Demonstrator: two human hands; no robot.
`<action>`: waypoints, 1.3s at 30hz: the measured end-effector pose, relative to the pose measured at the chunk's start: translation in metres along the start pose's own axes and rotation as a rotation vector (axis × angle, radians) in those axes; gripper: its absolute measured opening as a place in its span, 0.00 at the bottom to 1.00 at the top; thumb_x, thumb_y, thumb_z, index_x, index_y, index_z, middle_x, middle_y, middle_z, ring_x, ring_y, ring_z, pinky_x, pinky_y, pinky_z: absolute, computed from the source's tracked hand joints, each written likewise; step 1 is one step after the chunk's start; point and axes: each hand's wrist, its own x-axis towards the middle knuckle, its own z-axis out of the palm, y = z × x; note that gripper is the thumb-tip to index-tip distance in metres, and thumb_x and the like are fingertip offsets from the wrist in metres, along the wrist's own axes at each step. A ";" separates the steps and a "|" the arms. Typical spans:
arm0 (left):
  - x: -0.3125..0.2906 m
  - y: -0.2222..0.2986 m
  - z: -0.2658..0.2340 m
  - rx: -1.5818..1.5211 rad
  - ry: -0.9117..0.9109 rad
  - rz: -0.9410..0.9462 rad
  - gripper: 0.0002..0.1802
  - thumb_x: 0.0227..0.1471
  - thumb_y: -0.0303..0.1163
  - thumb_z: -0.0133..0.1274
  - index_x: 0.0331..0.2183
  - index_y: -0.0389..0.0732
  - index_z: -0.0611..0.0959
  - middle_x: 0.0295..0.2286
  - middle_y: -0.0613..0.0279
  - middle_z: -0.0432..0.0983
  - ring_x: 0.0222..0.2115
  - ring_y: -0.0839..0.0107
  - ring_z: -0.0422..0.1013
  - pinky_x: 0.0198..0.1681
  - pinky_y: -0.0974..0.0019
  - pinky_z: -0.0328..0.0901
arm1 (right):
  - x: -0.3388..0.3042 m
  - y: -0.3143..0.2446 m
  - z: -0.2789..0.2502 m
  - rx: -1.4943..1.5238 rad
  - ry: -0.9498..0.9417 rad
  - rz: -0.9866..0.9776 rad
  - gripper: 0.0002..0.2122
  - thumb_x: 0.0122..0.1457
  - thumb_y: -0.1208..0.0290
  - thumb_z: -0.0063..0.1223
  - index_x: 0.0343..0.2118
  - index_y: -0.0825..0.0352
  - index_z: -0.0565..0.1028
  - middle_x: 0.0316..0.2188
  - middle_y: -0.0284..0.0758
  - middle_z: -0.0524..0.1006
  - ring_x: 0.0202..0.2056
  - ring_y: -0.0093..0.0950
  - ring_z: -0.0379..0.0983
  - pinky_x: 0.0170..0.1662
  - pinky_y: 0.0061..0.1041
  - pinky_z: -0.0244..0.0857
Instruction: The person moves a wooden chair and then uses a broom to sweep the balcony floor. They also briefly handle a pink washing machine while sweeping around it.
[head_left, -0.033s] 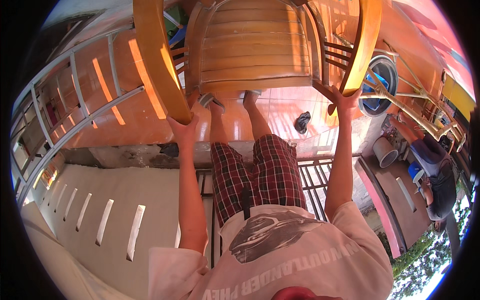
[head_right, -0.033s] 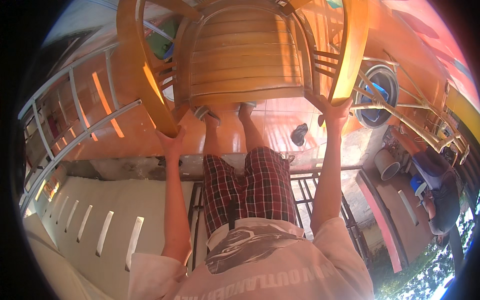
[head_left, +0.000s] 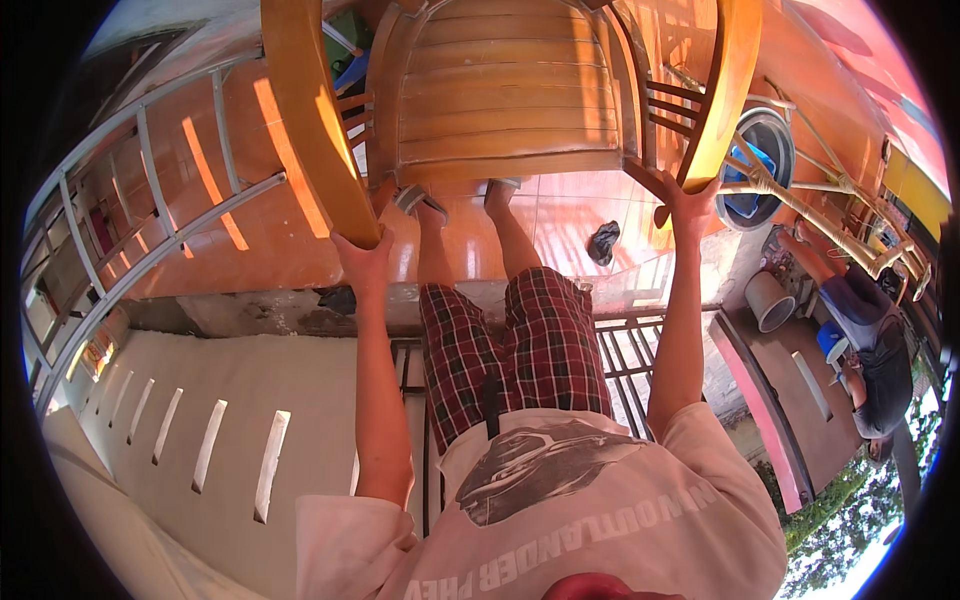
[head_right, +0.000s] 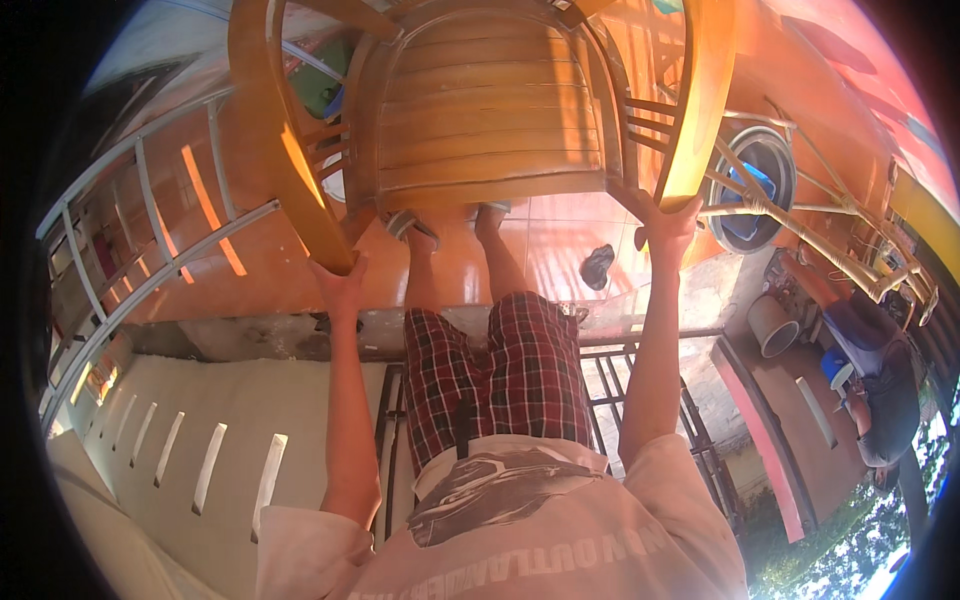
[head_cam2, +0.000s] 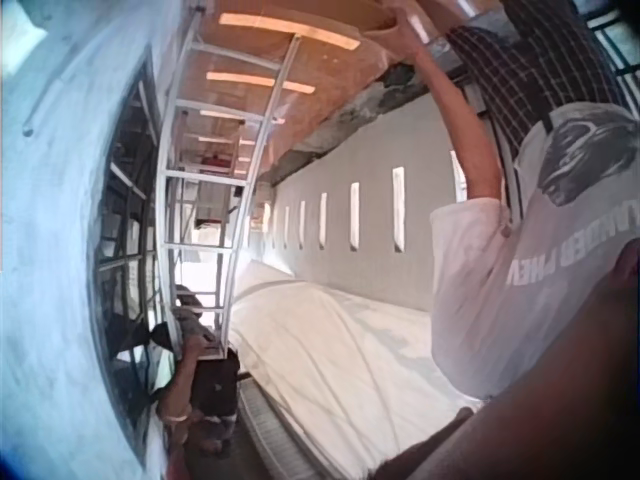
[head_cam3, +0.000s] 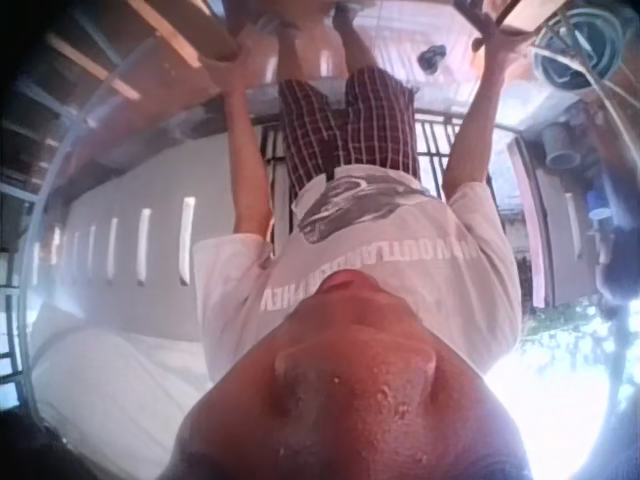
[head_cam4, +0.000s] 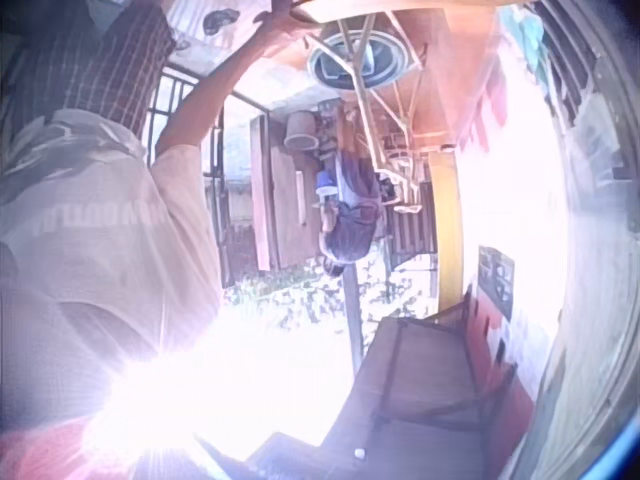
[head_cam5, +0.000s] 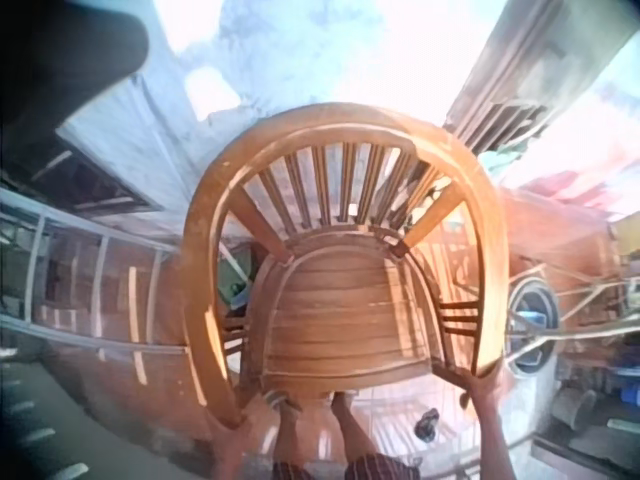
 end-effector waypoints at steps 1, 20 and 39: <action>-0.001 -0.002 -0.001 0.025 -0.001 -0.014 0.39 0.41 0.36 0.68 0.49 0.31 0.65 0.44 0.44 0.71 0.45 0.54 0.72 0.48 0.56 0.66 | 0.001 0.006 -0.002 0.054 -0.045 -0.001 0.34 0.43 0.60 0.73 0.47 0.72 0.65 0.35 0.41 0.76 0.39 0.36 0.76 0.46 0.36 0.69; -0.055 0.090 -0.075 0.461 0.047 0.072 0.27 0.41 0.36 0.68 0.37 0.31 0.72 0.34 0.44 0.76 0.35 0.50 0.74 0.43 0.55 0.68 | -0.048 0.018 -0.090 -0.217 -0.220 0.035 0.28 0.42 0.58 0.70 0.42 0.71 0.71 0.35 0.45 0.79 0.39 0.40 0.77 0.45 0.38 0.69; -0.005 0.131 -0.060 0.510 0.011 0.155 0.39 0.44 0.53 0.67 0.46 0.32 0.72 0.42 0.44 0.75 0.44 0.49 0.73 0.48 0.52 0.67 | -0.052 -0.002 -0.072 -0.132 0.179 -0.277 0.33 0.51 0.62 0.66 0.57 0.71 0.65 0.53 0.50 0.69 0.53 0.44 0.67 0.58 0.43 0.59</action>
